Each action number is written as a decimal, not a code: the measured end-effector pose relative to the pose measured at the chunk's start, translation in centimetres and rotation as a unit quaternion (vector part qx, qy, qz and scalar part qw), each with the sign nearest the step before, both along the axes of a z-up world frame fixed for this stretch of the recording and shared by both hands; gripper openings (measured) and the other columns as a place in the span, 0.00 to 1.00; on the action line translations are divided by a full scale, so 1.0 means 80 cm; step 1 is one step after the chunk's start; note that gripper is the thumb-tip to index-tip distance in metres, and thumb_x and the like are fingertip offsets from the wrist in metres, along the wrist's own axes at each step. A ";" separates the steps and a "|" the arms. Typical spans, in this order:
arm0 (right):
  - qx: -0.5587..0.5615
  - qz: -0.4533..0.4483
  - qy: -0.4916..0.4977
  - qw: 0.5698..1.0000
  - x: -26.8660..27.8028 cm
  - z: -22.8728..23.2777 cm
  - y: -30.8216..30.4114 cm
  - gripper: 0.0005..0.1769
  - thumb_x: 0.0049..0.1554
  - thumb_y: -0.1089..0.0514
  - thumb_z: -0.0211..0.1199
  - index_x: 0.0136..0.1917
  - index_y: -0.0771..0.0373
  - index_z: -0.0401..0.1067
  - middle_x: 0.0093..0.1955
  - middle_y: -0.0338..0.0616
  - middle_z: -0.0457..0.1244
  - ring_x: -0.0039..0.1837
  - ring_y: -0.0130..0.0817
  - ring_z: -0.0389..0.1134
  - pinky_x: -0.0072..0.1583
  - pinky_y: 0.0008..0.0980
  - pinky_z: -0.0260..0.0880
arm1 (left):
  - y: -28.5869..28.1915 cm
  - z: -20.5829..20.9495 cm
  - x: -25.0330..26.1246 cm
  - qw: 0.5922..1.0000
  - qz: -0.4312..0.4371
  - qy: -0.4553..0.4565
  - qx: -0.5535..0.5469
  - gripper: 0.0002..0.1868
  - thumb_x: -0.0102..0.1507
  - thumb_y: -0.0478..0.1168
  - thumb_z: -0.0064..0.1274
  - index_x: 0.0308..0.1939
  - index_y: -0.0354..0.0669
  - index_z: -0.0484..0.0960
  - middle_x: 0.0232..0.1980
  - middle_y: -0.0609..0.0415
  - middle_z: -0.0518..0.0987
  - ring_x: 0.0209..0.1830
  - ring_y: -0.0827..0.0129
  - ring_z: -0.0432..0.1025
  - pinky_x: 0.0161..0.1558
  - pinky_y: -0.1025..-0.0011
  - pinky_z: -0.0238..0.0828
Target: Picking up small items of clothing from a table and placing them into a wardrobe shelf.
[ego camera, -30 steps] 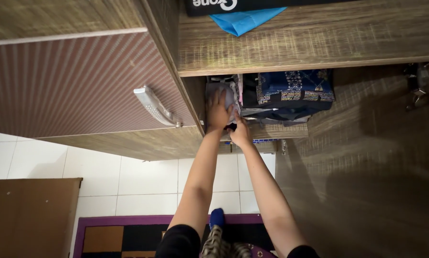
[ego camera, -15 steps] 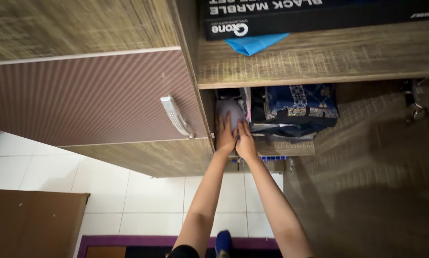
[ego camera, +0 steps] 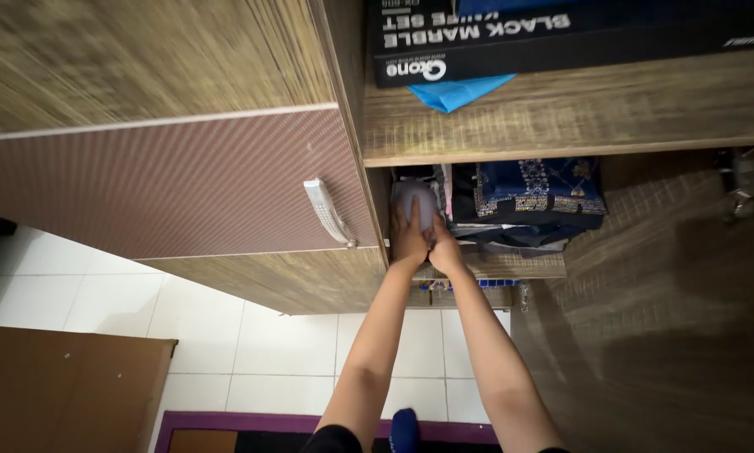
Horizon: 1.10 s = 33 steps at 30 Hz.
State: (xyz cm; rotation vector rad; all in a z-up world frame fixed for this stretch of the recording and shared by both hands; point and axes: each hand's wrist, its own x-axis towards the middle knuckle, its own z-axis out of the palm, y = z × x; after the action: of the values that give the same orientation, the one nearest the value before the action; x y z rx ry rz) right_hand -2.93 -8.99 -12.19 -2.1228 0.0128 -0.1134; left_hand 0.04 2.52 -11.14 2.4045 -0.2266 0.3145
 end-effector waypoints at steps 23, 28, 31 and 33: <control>0.193 -0.130 -0.056 0.971 -0.345 0.185 0.034 0.25 0.60 0.66 0.61 0.70 0.65 0.69 0.71 0.50 0.64 0.71 0.36 0.65 0.66 0.32 0.67 | 0.086 0.239 -0.432 0.986 0.051 -0.021 -0.160 0.34 0.63 0.34 0.56 0.74 0.41 0.66 0.80 0.36 0.56 0.81 0.38 0.49 0.74 0.50 0.51; 0.189 -0.030 -0.027 0.981 -0.411 0.298 0.099 0.24 0.60 0.64 0.61 0.70 0.63 0.70 0.71 0.48 0.66 0.70 0.36 0.67 0.68 0.33 0.67 | 0.153 0.334 -0.520 0.988 0.088 -0.027 -0.127 0.34 0.62 0.35 0.56 0.73 0.41 0.67 0.80 0.36 0.57 0.80 0.38 0.50 0.72 0.49 0.52; 0.199 0.063 -0.051 0.977 -0.456 0.379 0.142 0.25 0.60 0.65 0.61 0.70 0.64 0.68 0.74 0.49 0.61 0.75 0.39 0.62 0.68 0.36 0.65 | 0.192 0.389 -0.581 0.985 0.133 -0.044 -0.099 0.34 0.63 0.37 0.57 0.73 0.41 0.67 0.80 0.36 0.58 0.80 0.39 0.51 0.72 0.49 0.53; 0.098 0.141 -0.121 0.978 -0.486 0.422 0.170 0.25 0.58 0.64 0.63 0.70 0.64 0.69 0.73 0.51 0.62 0.75 0.42 0.63 0.67 0.38 0.66 | 0.220 0.422 -0.619 0.983 0.160 -0.053 -0.072 0.34 0.63 0.39 0.57 0.73 0.41 0.66 0.80 0.36 0.58 0.80 0.38 0.51 0.72 0.48 0.52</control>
State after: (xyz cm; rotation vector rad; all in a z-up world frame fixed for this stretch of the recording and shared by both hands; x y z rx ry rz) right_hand -41.84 4.61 21.57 -1.8802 -0.4045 -0.1921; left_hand -49.50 20.12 22.65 2.2781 0.1354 0.5867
